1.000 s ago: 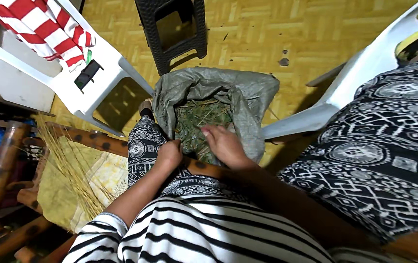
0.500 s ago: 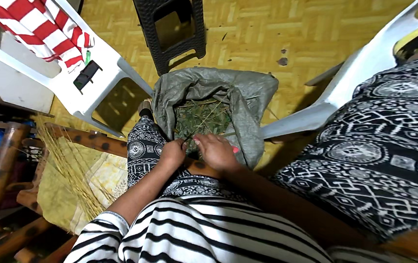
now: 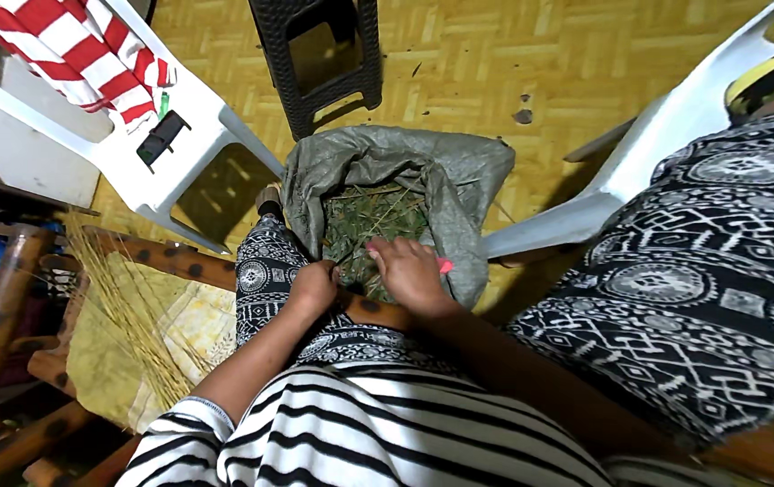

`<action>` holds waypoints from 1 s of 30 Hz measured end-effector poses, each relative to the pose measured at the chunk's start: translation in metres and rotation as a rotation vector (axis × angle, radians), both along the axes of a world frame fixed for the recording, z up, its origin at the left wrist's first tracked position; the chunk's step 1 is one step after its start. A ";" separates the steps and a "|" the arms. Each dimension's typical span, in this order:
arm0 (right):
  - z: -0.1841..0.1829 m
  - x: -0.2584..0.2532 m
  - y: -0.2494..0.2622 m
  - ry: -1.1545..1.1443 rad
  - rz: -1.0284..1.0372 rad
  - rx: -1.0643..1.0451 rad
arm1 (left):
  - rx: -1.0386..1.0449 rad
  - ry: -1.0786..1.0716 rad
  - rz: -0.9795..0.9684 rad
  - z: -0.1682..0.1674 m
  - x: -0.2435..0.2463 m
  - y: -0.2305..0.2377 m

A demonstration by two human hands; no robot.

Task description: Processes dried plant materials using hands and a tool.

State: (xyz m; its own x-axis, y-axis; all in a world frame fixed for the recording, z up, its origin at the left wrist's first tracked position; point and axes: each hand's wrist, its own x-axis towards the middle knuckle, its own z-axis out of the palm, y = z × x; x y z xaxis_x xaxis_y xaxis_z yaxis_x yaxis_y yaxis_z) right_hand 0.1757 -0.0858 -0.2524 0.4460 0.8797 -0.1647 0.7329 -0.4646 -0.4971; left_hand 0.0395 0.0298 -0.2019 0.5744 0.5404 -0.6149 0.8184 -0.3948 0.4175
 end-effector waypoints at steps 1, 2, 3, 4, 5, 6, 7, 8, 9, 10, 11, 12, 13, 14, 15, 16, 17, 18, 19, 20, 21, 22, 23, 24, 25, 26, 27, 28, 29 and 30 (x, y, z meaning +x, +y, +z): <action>0.000 0.001 0.000 -0.011 0.002 0.007 | 0.007 -0.007 -0.005 0.000 0.001 0.000; 0.000 0.003 0.000 -0.016 0.007 0.012 | 0.015 -0.013 -0.008 0.001 0.001 0.000; 0.000 0.004 0.000 -0.017 0.013 0.017 | 0.023 -0.016 -0.011 0.001 0.001 0.000; 0.000 0.006 0.000 -0.021 0.020 0.020 | 0.028 -0.014 -0.012 0.001 0.001 0.000; 0.000 0.006 0.000 -0.024 0.026 0.021 | 0.028 -0.012 -0.013 0.001 0.002 0.001; -0.001 0.007 -0.001 -0.029 0.029 0.024 | 0.026 -0.009 -0.016 0.002 0.002 0.001; -0.001 0.008 -0.001 -0.031 0.029 0.025 | 0.020 -0.004 -0.017 0.003 0.001 0.001; -0.002 0.010 -0.002 -0.030 0.023 0.031 | 0.014 0.001 -0.014 0.003 0.001 0.002; -0.002 0.013 -0.002 -0.021 0.009 0.023 | 0.007 0.004 -0.007 0.004 -0.001 0.004; -0.003 0.019 -0.003 -0.017 -0.012 0.018 | 0.000 0.006 0.004 0.004 -0.003 0.005; -0.004 0.026 -0.004 -0.009 -0.042 0.006 | -0.010 0.009 0.018 0.003 -0.005 0.007; -0.003 0.033 -0.004 -0.001 -0.072 0.000 | -0.015 0.011 0.030 0.003 -0.008 0.008; -0.001 0.036 -0.004 0.012 -0.096 -0.011 | -0.017 0.013 0.039 0.002 -0.010 0.009; 0.001 0.036 -0.003 0.033 -0.109 -0.015 | -0.016 0.016 0.045 0.002 -0.012 0.010; 0.004 0.033 -0.002 0.062 -0.107 -0.014 | -0.010 0.014 0.047 0.001 -0.013 0.009; 0.006 0.028 -0.001 0.094 -0.086 -0.009 | -0.004 0.013 0.047 0.001 -0.011 0.008; 0.009 0.020 -0.001 0.132 -0.054 -0.012 | 0.000 0.011 0.049 0.001 -0.010 0.008; 0.012 0.013 -0.001 0.173 -0.019 -0.016 | 0.000 0.010 0.054 0.001 -0.008 0.007; 0.015 0.005 -0.001 0.208 0.021 -0.017 | -0.002 0.011 0.057 0.001 -0.006 0.006; 0.017 -0.001 -0.002 0.231 0.060 -0.011 | -0.004 0.014 0.058 0.001 -0.005 0.006; 0.019 -0.005 -0.002 0.244 0.090 -0.003 | -0.002 0.014 0.058 0.001 -0.003 0.006; 0.020 -0.008 -0.002 0.250 0.114 -0.005 | 0.000 0.010 0.056 0.000 -0.002 0.005; 0.022 -0.009 -0.002 0.261 0.133 -0.035 | 0.002 0.007 0.053 0.000 0.000 0.005; 0.024 -0.010 -0.001 0.266 0.144 -0.077 | -0.002 0.011 0.049 0.000 0.001 0.005; 0.024 -0.010 0.000 0.260 0.145 -0.104 | -0.003 0.015 0.045 0.000 0.003 0.004; 0.024 -0.010 0.001 0.247 0.139 -0.123 | 0.002 0.020 0.036 -0.001 0.004 0.003; 0.024 -0.011 0.002 0.222 0.129 -0.132 | 0.019 0.028 0.016 -0.002 0.006 0.002; 0.023 -0.011 0.003 0.201 0.117 -0.152 | 0.045 0.036 -0.008 -0.003 0.007 -0.001; 0.023 -0.010 0.003 0.193 0.102 -0.175 | 0.071 0.043 -0.037 -0.003 0.007 -0.004; 0.022 -0.009 0.003 0.182 0.093 -0.198 | 0.103 0.048 -0.067 -0.004 0.007 -0.007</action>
